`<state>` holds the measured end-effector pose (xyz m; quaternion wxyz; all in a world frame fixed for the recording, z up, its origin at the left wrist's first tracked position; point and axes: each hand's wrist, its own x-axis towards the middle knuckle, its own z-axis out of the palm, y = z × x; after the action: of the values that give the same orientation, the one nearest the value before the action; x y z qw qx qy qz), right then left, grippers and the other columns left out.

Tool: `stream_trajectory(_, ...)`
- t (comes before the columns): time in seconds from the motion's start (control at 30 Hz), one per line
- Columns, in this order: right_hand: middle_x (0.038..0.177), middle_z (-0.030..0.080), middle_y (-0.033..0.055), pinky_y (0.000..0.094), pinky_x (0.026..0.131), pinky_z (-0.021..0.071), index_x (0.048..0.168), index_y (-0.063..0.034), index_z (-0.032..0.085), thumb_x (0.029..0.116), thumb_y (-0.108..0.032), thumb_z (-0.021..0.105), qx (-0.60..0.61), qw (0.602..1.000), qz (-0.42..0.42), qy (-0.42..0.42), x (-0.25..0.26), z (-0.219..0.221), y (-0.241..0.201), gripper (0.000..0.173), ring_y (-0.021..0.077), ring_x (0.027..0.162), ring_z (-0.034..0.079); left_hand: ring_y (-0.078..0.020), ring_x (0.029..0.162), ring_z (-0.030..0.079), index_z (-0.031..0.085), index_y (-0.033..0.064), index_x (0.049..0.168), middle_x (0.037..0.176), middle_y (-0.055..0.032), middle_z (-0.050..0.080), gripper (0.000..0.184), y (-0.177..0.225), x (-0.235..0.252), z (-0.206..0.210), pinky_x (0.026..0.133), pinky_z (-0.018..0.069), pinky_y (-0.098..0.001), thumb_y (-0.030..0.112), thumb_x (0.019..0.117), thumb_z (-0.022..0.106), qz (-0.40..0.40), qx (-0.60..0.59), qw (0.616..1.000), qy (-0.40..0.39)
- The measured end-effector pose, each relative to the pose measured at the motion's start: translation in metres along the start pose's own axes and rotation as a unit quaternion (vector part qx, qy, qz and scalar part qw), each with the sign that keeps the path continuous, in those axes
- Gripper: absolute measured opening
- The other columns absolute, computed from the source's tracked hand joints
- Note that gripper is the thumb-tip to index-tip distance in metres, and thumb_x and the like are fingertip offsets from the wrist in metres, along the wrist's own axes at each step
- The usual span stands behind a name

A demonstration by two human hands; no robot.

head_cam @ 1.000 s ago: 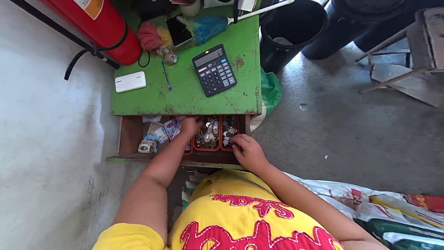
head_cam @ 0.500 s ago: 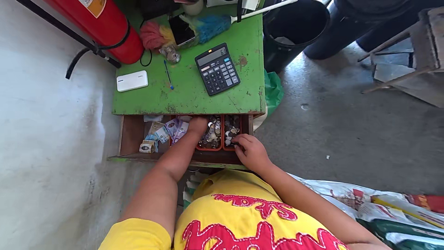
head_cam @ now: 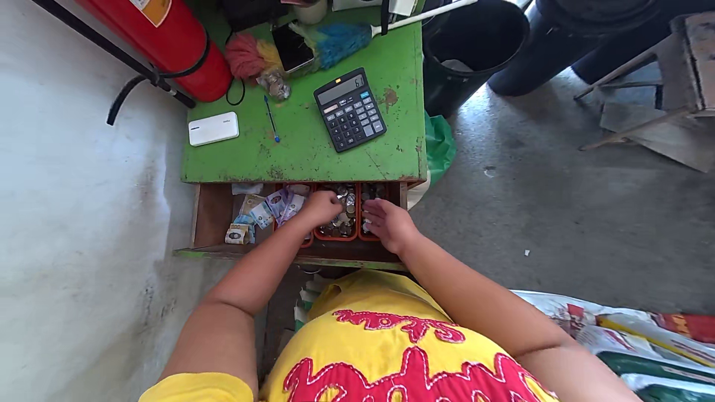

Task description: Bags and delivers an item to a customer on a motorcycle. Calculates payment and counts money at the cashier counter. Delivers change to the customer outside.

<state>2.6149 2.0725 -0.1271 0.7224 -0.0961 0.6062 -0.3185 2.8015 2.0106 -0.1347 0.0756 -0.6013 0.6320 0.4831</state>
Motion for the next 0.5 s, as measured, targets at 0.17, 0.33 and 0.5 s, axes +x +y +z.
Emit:
stream_trajectory(0.17,0.107,0.066,0.0080,0.0320,0.077,0.0560,0.126,-0.0084,0.056,0.1108,-0.039,0.033,0.166,0.980,0.107,-0.020,0.028,0.017,0.014,0.041,0.0169,0.088,0.066,-0.0280,0.112,0.068,0.063,0.0034,0.133,0.124,-0.0177,0.069,0.033,0.038,-0.030,0.003,0.100,0.0537,-0.0504,0.023,0.1076,0.056,0.084,-0.076,0.991,-0.070)
stream_trajectory(0.33,0.056,0.040,-0.0035,0.0177,0.038,0.0327,0.080,-0.0165,0.044,0.1076,-0.029,0.040,0.198,0.972,0.118,0.038,0.032,0.010,0.021,0.031,0.0051,0.040,0.035,-0.0308,0.104,0.071,0.071,0.0028,0.119,0.113,-0.0188,0.072,0.032,0.013,0.011,0.008,0.095,0.0557,-0.0525,0.025,0.1083,0.051,-0.006,-0.063,0.998,0.024)
stream_trajectory(0.5,0.068,0.050,-0.0014,0.0207,0.046,0.0393,0.086,-0.0150,0.047,0.1077,-0.024,0.040,0.166,0.980,0.048,0.096,0.033,0.009,0.020,0.024,0.0074,0.049,0.045,-0.0445,0.118,0.064,0.073,-0.0004,0.112,0.119,-0.0270,0.068,0.043,-0.009,0.055,0.041,0.099,0.0494,-0.0665,0.040,0.1024,0.060,-0.059,0.120,0.991,-0.011)
